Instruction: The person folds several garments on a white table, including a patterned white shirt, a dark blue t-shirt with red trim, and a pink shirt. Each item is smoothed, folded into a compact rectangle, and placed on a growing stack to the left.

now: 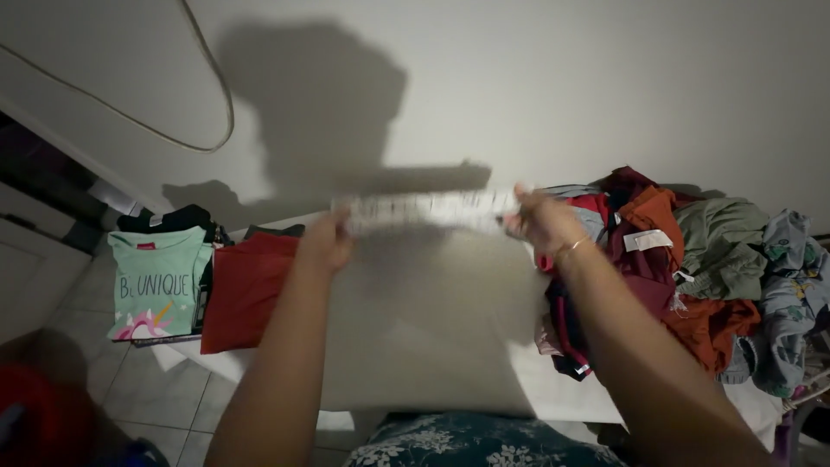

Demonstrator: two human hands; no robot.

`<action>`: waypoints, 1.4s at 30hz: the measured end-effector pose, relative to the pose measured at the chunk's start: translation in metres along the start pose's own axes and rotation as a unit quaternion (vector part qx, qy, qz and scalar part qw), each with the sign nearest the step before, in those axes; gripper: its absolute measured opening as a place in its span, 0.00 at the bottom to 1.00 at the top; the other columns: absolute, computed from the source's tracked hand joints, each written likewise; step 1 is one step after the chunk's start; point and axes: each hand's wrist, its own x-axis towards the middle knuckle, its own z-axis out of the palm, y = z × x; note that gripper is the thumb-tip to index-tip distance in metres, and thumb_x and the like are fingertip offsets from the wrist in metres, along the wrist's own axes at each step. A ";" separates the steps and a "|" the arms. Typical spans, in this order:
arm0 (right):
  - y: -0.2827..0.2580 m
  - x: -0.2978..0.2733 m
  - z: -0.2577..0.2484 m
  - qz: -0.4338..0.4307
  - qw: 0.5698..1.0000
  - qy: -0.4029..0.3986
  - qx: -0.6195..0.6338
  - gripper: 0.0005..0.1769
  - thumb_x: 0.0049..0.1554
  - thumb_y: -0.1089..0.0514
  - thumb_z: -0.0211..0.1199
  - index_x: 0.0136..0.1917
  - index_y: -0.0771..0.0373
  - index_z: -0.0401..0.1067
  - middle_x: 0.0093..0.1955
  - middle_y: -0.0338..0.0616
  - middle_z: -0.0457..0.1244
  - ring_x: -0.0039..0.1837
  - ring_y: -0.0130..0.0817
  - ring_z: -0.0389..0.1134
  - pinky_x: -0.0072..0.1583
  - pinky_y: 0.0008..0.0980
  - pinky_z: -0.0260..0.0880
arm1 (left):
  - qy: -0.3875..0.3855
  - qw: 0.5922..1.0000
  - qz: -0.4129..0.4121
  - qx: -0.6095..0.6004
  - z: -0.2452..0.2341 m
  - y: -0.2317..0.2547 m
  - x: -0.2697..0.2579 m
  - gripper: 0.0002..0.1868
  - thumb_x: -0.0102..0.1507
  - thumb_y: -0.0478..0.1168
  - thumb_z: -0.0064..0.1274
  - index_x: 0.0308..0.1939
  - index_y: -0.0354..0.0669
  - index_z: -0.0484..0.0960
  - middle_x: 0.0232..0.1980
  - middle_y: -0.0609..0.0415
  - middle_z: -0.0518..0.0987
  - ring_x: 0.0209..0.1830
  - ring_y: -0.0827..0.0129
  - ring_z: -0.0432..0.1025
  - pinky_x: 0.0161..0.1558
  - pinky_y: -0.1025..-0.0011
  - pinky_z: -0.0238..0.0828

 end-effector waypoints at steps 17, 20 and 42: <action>0.243 -0.082 -0.118 -0.036 0.786 0.188 -0.588 0.25 0.56 0.42 0.60 0.49 0.68 0.74 0.46 0.65 0.69 0.50 0.57 0.73 0.55 0.48 0.71 | 0.155 0.930 -0.192 0.273 -0.100 -0.111 -0.135 0.27 0.70 0.44 0.42 0.73 0.42 0.65 0.64 0.46 0.76 0.61 0.56 0.74 0.63 0.54 0.75; 0.258 -0.088 -0.123 -0.013 0.800 0.192 -0.568 0.24 0.58 0.42 0.59 0.47 0.68 0.76 0.44 0.61 0.70 0.48 0.54 0.74 0.54 0.46 0.72 | 0.148 0.956 -0.180 0.177 -0.131 -0.126 -0.126 0.26 0.70 0.45 0.41 0.71 0.40 0.67 0.62 0.46 0.77 0.59 0.55 0.75 0.61 0.55 0.76; 0.216 -0.085 0.060 -0.162 0.627 -0.049 -0.760 0.35 0.62 0.46 0.55 0.76 0.65 0.55 0.79 0.56 0.50 0.81 0.47 0.47 0.78 0.46 0.47 | -0.114 0.468 0.222 0.848 -0.054 -0.150 -0.139 0.24 0.73 0.41 0.41 0.73 0.37 0.67 0.76 0.40 0.64 0.78 0.49 0.55 0.76 0.57 0.49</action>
